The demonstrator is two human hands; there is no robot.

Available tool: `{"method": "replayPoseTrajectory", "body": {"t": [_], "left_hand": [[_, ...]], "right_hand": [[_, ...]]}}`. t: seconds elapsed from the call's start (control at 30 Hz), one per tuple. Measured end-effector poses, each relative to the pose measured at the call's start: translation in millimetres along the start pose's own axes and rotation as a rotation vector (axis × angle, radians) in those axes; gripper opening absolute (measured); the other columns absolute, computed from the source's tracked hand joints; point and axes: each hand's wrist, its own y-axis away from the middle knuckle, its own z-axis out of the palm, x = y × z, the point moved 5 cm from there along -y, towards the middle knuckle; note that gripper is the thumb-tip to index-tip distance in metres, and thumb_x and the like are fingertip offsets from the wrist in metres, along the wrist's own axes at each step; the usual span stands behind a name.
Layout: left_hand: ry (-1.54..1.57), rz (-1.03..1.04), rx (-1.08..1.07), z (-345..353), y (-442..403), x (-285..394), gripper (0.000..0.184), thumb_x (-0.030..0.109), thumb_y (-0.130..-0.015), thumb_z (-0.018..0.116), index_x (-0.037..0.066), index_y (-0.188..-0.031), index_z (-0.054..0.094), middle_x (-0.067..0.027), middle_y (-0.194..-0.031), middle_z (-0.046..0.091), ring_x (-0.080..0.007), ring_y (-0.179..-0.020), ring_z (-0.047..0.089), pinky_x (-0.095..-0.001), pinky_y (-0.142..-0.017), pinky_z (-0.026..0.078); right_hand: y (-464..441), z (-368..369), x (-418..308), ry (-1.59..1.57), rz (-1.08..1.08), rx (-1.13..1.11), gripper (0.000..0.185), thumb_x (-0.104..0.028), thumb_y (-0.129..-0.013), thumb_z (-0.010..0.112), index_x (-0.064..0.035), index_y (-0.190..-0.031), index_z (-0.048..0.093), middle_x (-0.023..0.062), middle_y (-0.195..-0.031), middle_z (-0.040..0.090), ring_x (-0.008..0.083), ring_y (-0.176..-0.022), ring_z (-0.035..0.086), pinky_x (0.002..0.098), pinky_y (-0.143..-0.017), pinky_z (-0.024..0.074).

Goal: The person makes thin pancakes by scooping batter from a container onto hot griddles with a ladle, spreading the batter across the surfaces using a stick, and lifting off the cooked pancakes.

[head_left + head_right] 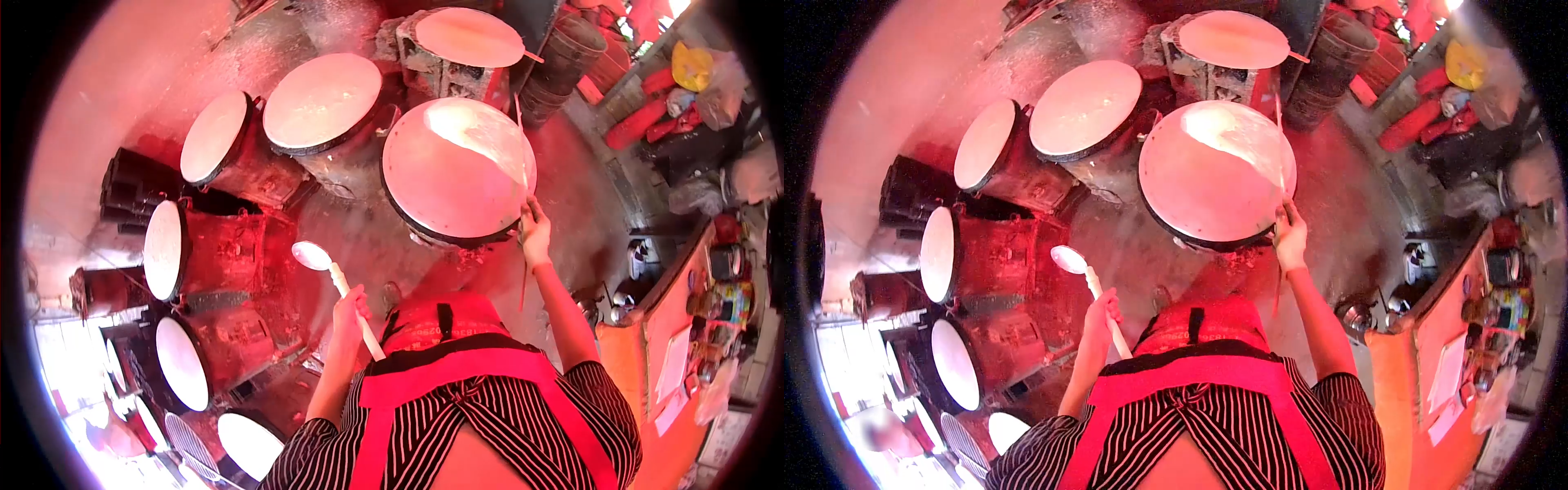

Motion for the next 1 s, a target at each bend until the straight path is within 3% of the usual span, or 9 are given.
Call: {"method": "replayPoseTrajectory", "body": {"t": [0.07,0.1,0.33,0.4,0.53,0.7,0.8,0.87,1.0], "left_hand": [[-0.022,0.022,0.087,1.5,6.0,-16.8,0.018,0.021,-0.081,0.067,0.009,-0.077,0.054,0.0022,-0.057,0.045,-0.0111,-0.048,0.045,-0.0264,-0.046,0.039],[-0.015,0.054,0.108,3.5,8.3,-22.9,0.017,0.021,-0.080,0.067,0.009,-0.078,0.055,0.0013,-0.059,0.048,-0.0121,-0.051,0.047,-0.0268,-0.049,0.040],[0.071,0.089,0.223,-4.6,31.1,-56.3,0.024,0.022,-0.081,0.065,0.004,-0.096,0.061,-0.0052,-0.092,0.058,-0.0173,-0.080,0.057,-0.0300,-0.071,0.047],[0.080,0.126,0.194,-10.9,35.5,-58.5,0.028,0.024,-0.082,0.063,0.004,-0.102,0.062,-0.0064,-0.102,0.057,-0.0188,-0.089,0.056,-0.0307,-0.077,0.046],[0.033,0.194,0.174,-15.5,46.0,-55.4,0.035,0.028,-0.083,0.061,0.006,-0.110,0.061,-0.0045,-0.115,0.054,-0.0176,-0.101,0.051,-0.0304,-0.085,0.043],[-0.091,0.224,0.206,15.2,96.3,-41.1,0.035,0.026,-0.085,0.059,0.011,-0.116,0.061,0.0019,-0.116,0.053,-0.0097,-0.103,0.046,-0.0288,-0.095,0.035],[-0.084,0.171,0.225,10.2,104.5,-48.3,0.034,0.024,-0.086,0.057,0.011,-0.117,0.061,0.0024,-0.115,0.053,-0.0089,-0.102,0.046,-0.0283,-0.095,0.034],[-0.146,0.228,0.162,7.9,111.8,-52.2,0.036,0.020,-0.086,0.057,0.011,-0.120,0.058,0.0021,-0.119,0.052,-0.0081,-0.111,0.045,-0.0272,-0.095,0.034],[-0.035,0.068,0.202,-16.9,99.9,-61.3,0.038,0.018,-0.084,0.060,0.010,-0.121,0.055,0.0020,-0.124,0.052,-0.0092,-0.121,0.041,-0.0285,-0.098,0.032]], "right_hand": [[-11.5,14.1,-22.5,0.204,0.070,-0.127,0.041,-0.013,-0.090,0.051,-0.0011,-0.129,0.050,-0.0002,-0.091,0.062,0.0063,-0.065,0.052,0.0234,-0.051,0.0422],[-43.4,31.2,12.6,0.124,-0.091,-0.294,0.041,-0.010,-0.088,0.051,-0.0033,-0.129,0.051,-0.0005,-0.085,0.061,0.0057,-0.062,0.049,0.0217,-0.053,0.0412],[12.4,36.0,-48.0,0.076,0.154,-0.795,0.037,-0.022,-0.094,0.050,-0.0173,-0.130,0.050,-0.0091,-0.053,0.030,0.0045,-0.038,0.027,0.0229,-0.035,0.0205],[10.6,-0.5,-61.9,0.115,0.280,-0.776,0.035,-0.026,-0.093,0.052,-0.0168,-0.128,0.052,-0.0084,-0.051,0.030,0.0053,-0.037,0.027,0.0237,-0.034,0.0198],[-55.2,-17.6,-46.3,-0.038,0.165,-0.314,0.035,-0.027,-0.093,0.054,-0.0154,-0.126,0.055,-0.0085,-0.053,0.036,0.0051,-0.035,0.028,0.0242,-0.033,0.0206],[-40.1,17.0,-43.2,0.089,0.268,-0.861,0.039,-0.030,-0.093,0.053,-0.0205,-0.130,0.051,-0.0075,-0.053,0.036,0.0052,-0.036,0.028,0.0247,-0.034,0.0207],[-47.2,-25.6,-39.9,0.155,0.360,-0.937,0.039,-0.027,-0.093,0.052,-0.0202,-0.131,0.050,-0.0069,-0.053,0.038,0.0051,-0.036,0.028,0.0246,-0.034,0.0210],[-74.7,-35.7,-42.1,0.251,0.279,-0.816,0.045,-0.011,-0.088,0.047,-0.0166,-0.133,0.048,-0.0062,-0.053,0.038,0.0053,-0.036,0.025,0.0234,-0.034,0.0204],[-82.9,2.3,-31.8,0.111,0.209,-0.758,0.047,-0.012,-0.087,0.045,-0.0126,-0.134,0.046,-0.0052,-0.056,0.036,0.0058,-0.038,0.028,0.0221,-0.035,0.0235]]}}
